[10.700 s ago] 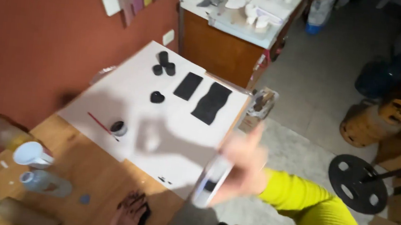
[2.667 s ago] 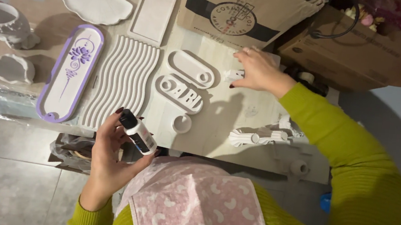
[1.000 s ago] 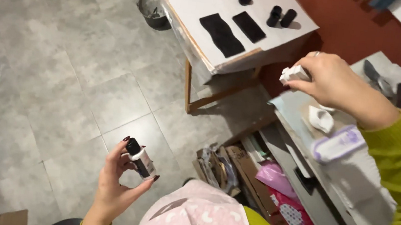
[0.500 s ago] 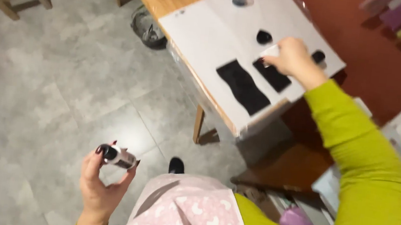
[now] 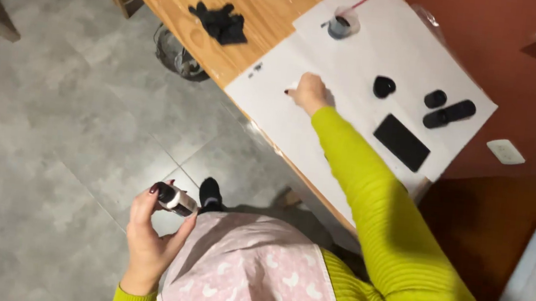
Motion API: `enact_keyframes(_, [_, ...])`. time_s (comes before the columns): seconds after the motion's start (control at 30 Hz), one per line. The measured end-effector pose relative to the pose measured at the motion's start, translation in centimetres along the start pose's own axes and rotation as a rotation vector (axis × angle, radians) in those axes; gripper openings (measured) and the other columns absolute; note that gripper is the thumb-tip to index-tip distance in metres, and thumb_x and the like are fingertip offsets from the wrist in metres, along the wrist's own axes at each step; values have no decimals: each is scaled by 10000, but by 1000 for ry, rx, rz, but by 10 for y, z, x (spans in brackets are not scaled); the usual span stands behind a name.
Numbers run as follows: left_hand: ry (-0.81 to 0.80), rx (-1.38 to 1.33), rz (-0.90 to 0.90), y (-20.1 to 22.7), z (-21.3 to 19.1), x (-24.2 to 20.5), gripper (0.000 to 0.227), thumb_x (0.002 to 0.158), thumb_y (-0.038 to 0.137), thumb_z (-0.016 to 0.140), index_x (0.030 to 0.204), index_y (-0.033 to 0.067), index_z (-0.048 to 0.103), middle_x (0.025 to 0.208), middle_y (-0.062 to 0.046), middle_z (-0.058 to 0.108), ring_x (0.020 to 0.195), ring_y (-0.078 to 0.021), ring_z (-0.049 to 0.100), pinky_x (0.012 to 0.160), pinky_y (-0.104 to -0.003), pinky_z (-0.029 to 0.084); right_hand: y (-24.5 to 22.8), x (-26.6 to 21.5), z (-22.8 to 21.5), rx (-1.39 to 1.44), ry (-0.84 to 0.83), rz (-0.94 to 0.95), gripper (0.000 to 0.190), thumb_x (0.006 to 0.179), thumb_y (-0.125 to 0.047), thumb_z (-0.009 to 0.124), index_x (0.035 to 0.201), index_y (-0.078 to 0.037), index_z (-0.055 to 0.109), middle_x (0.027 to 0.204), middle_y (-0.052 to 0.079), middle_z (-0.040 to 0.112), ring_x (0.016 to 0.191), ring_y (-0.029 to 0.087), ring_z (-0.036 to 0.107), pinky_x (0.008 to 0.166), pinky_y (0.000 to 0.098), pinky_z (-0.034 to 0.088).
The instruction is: Refilling a small bottle with liquid and then using a brush to paint small decorative letters with a white coating.
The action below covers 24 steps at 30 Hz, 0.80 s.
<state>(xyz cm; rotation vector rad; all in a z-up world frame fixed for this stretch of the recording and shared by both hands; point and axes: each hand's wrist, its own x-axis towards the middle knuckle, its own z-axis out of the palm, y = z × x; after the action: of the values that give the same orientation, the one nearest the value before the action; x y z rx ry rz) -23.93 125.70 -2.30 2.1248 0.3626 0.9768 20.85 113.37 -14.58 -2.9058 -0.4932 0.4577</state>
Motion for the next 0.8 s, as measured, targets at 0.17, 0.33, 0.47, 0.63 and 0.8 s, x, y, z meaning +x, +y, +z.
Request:
enact_keyframes(0.17, [-114, -29, 27, -56, -11, 80, 895, 720, 53, 885, 1451, 66, 368, 1289, -201, 635, 1046, -327, 648, 838, -364, 554, -41, 11, 9, -43, -13, 104, 442, 788, -429, 853, 1007, -54, 770, 1055, 193, 740, 998, 381, 710, 859, 468, 574])
enact_keyframes(0.33, [-199, -99, 30, -95, -6, 133, 873, 743, 45, 889, 1457, 64, 387, 1280, -198, 628, 1054, -309, 651, 853, -362, 569, -37, 32, 37, -112, 49, 129, 424, 768, -433, 866, 933, -51, 783, 992, 184, 750, 959, 353, 719, 848, 434, 578])
enact_keyframes(0.47, [-209, -143, 36, -110, 6, 158, 868, 753, 32, 883, 1463, 60, 384, 1281, -199, 631, 1065, -318, 652, 857, -365, 573, -34, 28, 37, -61, 86, 156, 419, 712, -421, 890, 901, -61, 787, 959, 174, 744, 939, 344, 711, 831, 425, 574])
enact_keyframes(0.63, [-256, -197, 32, -119, 19, 172, 864, 760, 30, 889, 1462, 70, 387, 1279, -190, 635, 1049, -303, 660, 845, -364, 571, -10, 25, 57, 111, 279, -5, 240, 691, -290, 868, 833, -105, 814, 873, 157, 756, 867, 330, 713, 805, 428, 570])
enact_keyframes(0.8, [-250, -162, 12, -117, 32, 171, 867, 756, 28, 889, 1462, 71, 387, 1277, -201, 628, 1042, -307, 657, 846, -370, 570, 24, 40, 54, 296, 296, -61, 240, 680, -264, 877, 821, -84, 804, 794, 129, 748, 728, 291, 719, 716, 392, 575])
